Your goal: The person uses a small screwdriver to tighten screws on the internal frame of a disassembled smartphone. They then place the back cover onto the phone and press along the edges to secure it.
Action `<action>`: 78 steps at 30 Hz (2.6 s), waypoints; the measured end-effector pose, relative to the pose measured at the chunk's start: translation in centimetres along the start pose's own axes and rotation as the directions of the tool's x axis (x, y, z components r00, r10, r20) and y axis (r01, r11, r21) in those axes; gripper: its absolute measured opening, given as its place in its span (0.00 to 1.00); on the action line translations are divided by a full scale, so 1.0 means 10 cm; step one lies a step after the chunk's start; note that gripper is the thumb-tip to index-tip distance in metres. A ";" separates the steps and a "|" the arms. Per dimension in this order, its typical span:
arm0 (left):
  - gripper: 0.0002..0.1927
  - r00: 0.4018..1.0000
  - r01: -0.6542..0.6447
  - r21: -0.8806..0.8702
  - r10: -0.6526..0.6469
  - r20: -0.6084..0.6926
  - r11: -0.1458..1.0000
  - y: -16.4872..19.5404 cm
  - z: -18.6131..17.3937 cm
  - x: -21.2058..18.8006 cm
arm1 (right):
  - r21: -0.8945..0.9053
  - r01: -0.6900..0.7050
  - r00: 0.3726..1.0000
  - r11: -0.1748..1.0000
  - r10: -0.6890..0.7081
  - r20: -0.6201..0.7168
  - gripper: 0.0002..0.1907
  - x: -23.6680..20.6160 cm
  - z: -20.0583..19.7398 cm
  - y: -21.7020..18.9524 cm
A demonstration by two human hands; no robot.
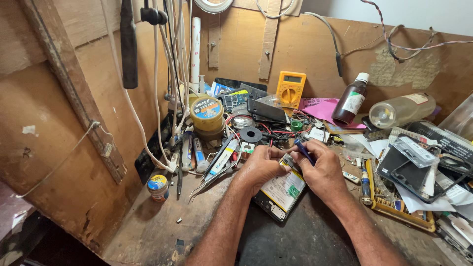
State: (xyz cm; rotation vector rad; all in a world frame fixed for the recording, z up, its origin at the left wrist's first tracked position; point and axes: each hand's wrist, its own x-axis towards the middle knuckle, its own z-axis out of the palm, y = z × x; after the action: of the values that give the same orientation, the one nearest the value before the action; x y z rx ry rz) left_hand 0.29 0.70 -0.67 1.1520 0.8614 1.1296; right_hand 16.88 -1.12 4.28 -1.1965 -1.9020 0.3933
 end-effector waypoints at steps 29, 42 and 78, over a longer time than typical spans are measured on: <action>0.18 1.000 0.013 0.017 -0.014 0.003 1.000 -0.03 0.00 0.04 | -0.133 -0.029 0.999 0.991 0.034 0.034 0.12 -0.01 0.04 0.01; 0.16 1.000 -0.017 0.058 0.019 -0.021 0.998 -0.12 0.00 0.12 | -0.201 0.012 0.994 0.980 0.011 0.112 0.12 0.00 -0.02 -0.12; 0.09 0.998 0.025 0.033 -0.023 -0.061 0.999 -0.16 0.01 0.21 | -0.386 0.197 0.965 0.901 -0.110 0.237 0.11 0.08 -0.09 -0.20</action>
State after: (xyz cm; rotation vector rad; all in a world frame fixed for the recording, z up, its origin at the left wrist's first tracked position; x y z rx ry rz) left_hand 1.26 2.71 -2.18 1.1367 0.9416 1.1388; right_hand 16.21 -1.62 6.48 -1.2940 -2.3256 0.0321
